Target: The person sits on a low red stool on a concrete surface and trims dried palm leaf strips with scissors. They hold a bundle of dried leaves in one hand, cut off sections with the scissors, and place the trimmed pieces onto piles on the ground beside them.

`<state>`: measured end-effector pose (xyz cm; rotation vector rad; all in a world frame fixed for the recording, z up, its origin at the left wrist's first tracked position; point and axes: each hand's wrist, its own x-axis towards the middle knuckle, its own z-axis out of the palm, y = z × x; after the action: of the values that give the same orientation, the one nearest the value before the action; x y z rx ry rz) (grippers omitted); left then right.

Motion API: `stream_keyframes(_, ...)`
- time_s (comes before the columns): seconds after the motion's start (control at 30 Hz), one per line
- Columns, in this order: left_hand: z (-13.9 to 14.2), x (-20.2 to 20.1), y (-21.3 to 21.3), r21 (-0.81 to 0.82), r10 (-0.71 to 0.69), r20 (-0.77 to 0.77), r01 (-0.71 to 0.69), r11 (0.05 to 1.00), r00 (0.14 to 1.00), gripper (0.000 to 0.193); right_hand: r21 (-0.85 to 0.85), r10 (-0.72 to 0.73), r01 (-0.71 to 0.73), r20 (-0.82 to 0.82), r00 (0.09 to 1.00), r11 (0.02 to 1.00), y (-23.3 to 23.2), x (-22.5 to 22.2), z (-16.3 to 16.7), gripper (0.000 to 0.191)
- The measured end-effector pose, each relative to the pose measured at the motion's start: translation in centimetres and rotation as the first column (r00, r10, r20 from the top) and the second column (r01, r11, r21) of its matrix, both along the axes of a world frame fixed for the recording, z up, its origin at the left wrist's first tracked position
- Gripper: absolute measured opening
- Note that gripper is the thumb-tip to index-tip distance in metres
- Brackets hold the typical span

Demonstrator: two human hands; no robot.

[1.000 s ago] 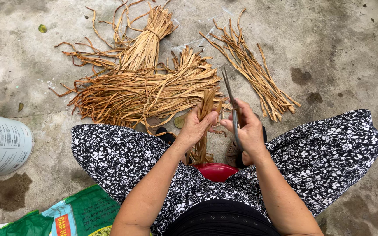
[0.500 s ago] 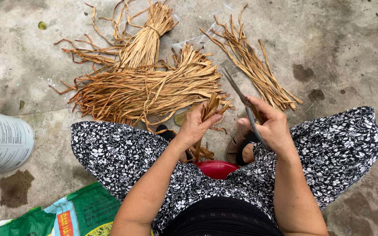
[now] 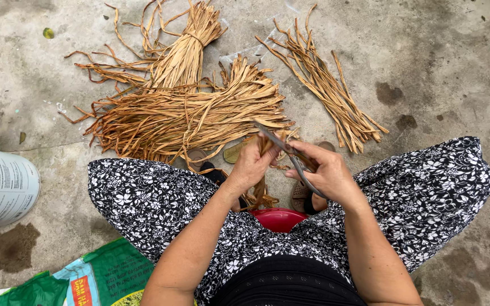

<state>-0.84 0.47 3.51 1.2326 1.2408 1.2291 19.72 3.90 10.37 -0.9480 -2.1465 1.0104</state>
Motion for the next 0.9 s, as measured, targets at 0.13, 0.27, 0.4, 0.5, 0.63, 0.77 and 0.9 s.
stream_keyframes(0.13,0.3,-0.6,0.9,0.017,0.193,0.319,-0.209,0.978,0.928,0.028,-0.652,-0.283,0.018,-0.304,0.91,0.758,-1.2,-3.0,-3.1,0.075)
stream_keyframes(0.27,2.0,0.1,1.1,0.117,0.124,0.537,-0.22,0.968,0.834,0.031,-0.482,-0.124,-0.06,-0.339,0.932,0.874,-1.6,-5.6,-5.4,0.077)
stream_keyframes(0.4,3.3,0.2,0.4,0.281,0.085,0.323,-0.181,0.943,0.943,0.036,-0.485,-0.158,0.062,-0.159,0.974,0.872,-0.6,-6.0,-6.1,0.062)
stream_keyframes(0.5,3.2,-1.5,0.6,0.409,0.28,0.054,-0.277,0.87,0.959,0.062,-0.488,-0.347,0.166,-0.308,0.886,0.857,0.5,-5.2,-5.3,0.062)
stream_keyframes(0.63,2.1,-1.7,0.3,-0.181,-0.117,0.271,0.17,0.969,0.955,0.074,-0.448,-0.375,0.08,-0.622,0.687,0.89,1.2,-3.2,-3.0,0.06)
stream_keyframes(0.77,0.8,2.0,-0.7,-0.247,-0.181,0.688,0.462,0.852,0.702,0.079,-0.371,-0.291,0.009,-0.713,0.638,0.929,-1.0,-2.3,-2.0,0.061)
stream_keyframes(0.9,-0.6,1.5,1.4,-0.267,0.167,0.835,0.122,0.956,0.524,0.053,-0.369,-0.149,-0.109,-0.604,0.783,0.923,-3.2,-1.9,-2.9,0.058)
